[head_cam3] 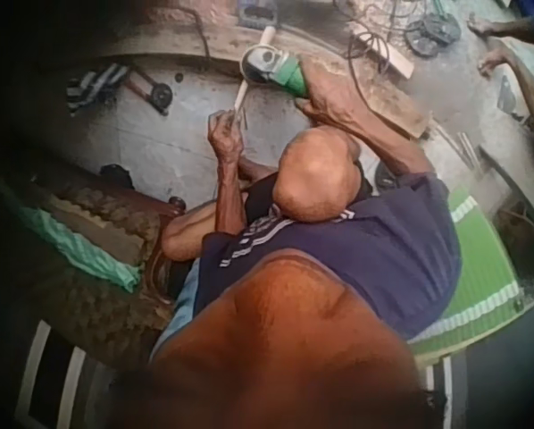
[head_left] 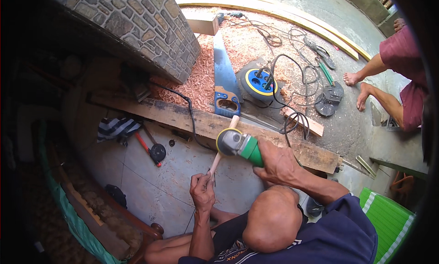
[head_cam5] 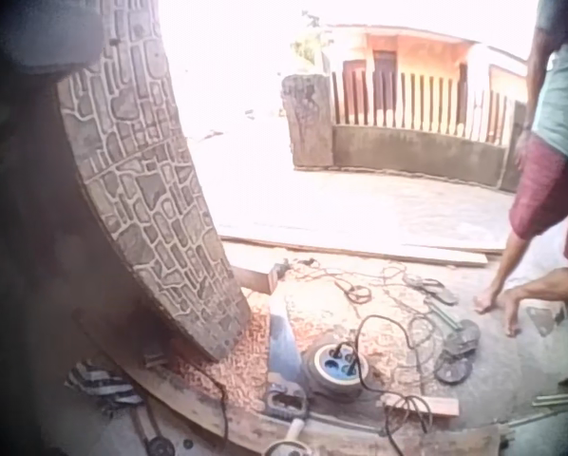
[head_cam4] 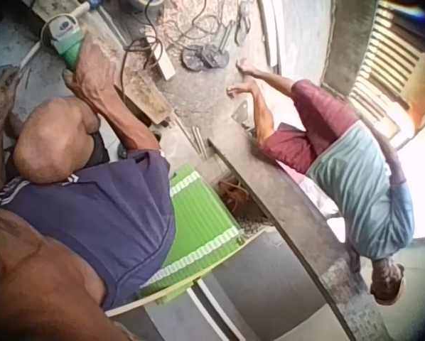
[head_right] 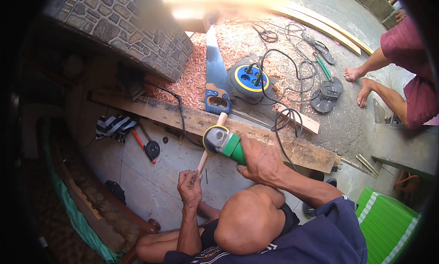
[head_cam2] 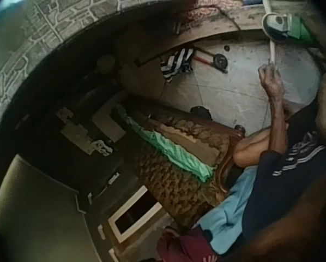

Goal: The person uses a power grinder with a sanding disc to shape a wooden piece while holding it by hand on a wooden block.

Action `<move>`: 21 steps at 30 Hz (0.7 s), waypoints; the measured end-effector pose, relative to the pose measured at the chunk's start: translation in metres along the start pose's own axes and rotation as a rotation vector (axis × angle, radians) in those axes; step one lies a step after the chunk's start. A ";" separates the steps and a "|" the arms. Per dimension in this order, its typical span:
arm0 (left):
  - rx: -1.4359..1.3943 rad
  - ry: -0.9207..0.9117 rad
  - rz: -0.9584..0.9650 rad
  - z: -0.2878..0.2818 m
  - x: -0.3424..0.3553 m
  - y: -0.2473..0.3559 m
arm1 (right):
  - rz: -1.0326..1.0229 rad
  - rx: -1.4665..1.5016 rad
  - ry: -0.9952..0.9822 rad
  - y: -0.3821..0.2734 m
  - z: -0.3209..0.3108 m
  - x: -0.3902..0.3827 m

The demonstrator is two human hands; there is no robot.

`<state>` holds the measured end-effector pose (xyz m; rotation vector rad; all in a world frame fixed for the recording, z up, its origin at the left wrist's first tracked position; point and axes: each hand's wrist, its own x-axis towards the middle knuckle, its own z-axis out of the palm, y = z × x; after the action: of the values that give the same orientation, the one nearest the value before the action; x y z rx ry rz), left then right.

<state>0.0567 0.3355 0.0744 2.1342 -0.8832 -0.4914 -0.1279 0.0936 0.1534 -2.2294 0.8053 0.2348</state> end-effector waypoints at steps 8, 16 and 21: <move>-0.164 -0.047 -0.110 0.007 0.003 -0.033 | 0.104 -0.024 0.252 0.015 0.004 0.023; -0.523 -0.119 -0.496 0.003 0.006 -0.013 | 0.166 0.053 0.212 0.019 0.010 0.028; -0.701 -0.120 -0.615 -0.001 0.012 -0.027 | 0.028 0.004 0.011 -0.003 0.010 0.011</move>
<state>0.0775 0.3400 0.0540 1.6799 -0.0420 -1.0660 -0.1164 0.0972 0.1438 -2.2187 0.8430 0.2340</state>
